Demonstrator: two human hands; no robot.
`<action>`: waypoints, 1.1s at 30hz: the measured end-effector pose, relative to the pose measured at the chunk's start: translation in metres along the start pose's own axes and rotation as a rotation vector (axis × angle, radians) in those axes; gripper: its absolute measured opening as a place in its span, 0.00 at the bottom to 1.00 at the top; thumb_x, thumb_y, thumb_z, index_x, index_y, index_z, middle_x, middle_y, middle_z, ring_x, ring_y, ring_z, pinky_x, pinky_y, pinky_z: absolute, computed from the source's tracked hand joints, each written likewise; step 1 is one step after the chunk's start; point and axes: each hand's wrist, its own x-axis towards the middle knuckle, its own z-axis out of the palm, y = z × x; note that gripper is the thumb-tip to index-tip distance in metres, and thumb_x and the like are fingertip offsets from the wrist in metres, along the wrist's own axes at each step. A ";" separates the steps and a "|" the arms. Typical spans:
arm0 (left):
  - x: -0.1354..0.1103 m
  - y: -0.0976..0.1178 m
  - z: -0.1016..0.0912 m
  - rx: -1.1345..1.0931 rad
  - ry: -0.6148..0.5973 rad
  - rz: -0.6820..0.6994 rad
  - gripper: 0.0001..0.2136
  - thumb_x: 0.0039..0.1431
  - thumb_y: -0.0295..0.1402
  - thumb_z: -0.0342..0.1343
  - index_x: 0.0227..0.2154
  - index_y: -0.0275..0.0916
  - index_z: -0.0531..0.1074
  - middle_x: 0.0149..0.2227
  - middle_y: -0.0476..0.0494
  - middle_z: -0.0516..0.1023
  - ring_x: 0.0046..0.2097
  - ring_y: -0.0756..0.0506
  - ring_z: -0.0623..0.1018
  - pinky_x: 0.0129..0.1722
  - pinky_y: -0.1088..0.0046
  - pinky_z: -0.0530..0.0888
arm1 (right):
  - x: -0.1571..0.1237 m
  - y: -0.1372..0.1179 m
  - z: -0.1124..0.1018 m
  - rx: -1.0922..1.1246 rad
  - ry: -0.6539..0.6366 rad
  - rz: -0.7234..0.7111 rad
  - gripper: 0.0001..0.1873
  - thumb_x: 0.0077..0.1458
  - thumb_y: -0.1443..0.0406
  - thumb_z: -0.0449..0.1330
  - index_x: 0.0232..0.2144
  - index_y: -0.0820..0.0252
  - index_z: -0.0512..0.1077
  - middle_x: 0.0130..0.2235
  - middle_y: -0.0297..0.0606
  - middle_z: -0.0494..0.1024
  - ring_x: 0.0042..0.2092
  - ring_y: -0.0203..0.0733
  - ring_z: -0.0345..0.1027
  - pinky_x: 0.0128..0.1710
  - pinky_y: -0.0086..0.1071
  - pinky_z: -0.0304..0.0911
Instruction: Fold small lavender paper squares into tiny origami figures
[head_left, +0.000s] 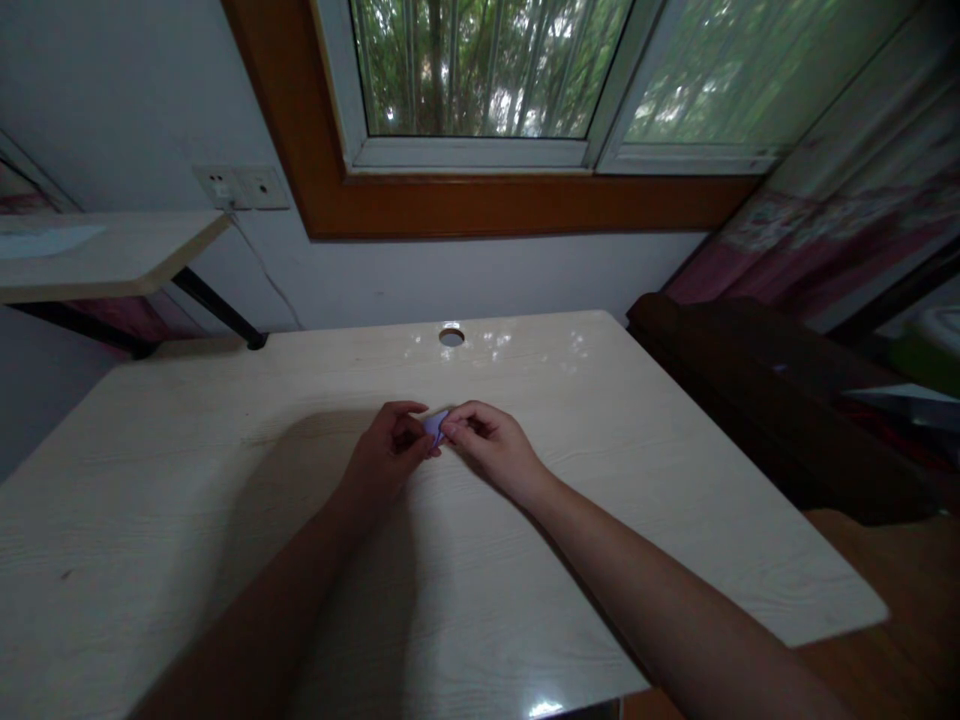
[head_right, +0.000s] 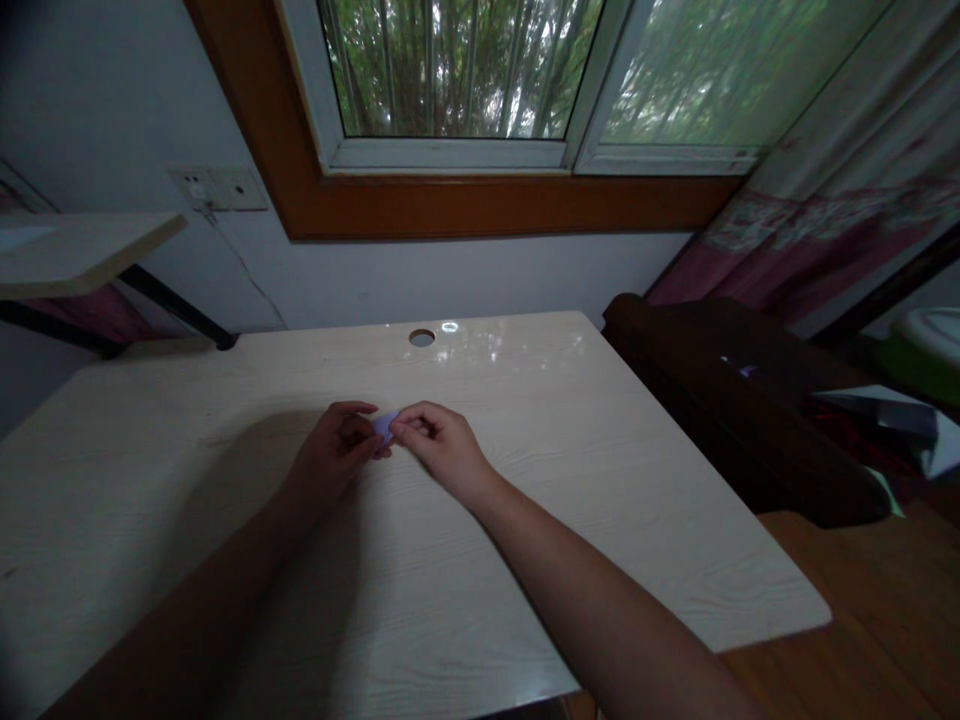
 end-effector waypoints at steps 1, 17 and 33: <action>0.000 -0.001 0.000 0.018 -0.006 0.008 0.18 0.58 0.32 0.61 0.49 0.41 0.64 0.30 0.52 0.75 0.34 0.49 0.80 0.38 0.70 0.76 | 0.000 0.000 0.000 -0.006 0.000 -0.004 0.08 0.53 0.60 0.65 0.32 0.59 0.75 0.31 0.35 0.77 0.32 0.36 0.69 0.34 0.31 0.62; -0.001 -0.005 -0.002 0.080 -0.022 0.010 0.18 0.55 0.34 0.64 0.47 0.41 0.65 0.30 0.51 0.75 0.33 0.49 0.78 0.36 0.71 0.74 | -0.003 -0.002 0.000 -0.104 0.003 -0.050 0.08 0.55 0.59 0.64 0.33 0.59 0.75 0.31 0.36 0.77 0.33 0.37 0.68 0.34 0.32 0.62; 0.002 0.000 0.000 0.013 0.043 -0.034 0.19 0.53 0.32 0.65 0.45 0.40 0.66 0.28 0.54 0.73 0.31 0.50 0.78 0.34 0.72 0.76 | 0.000 -0.005 0.002 0.189 0.055 0.032 0.10 0.55 0.58 0.64 0.34 0.58 0.71 0.30 0.35 0.79 0.34 0.36 0.73 0.39 0.34 0.68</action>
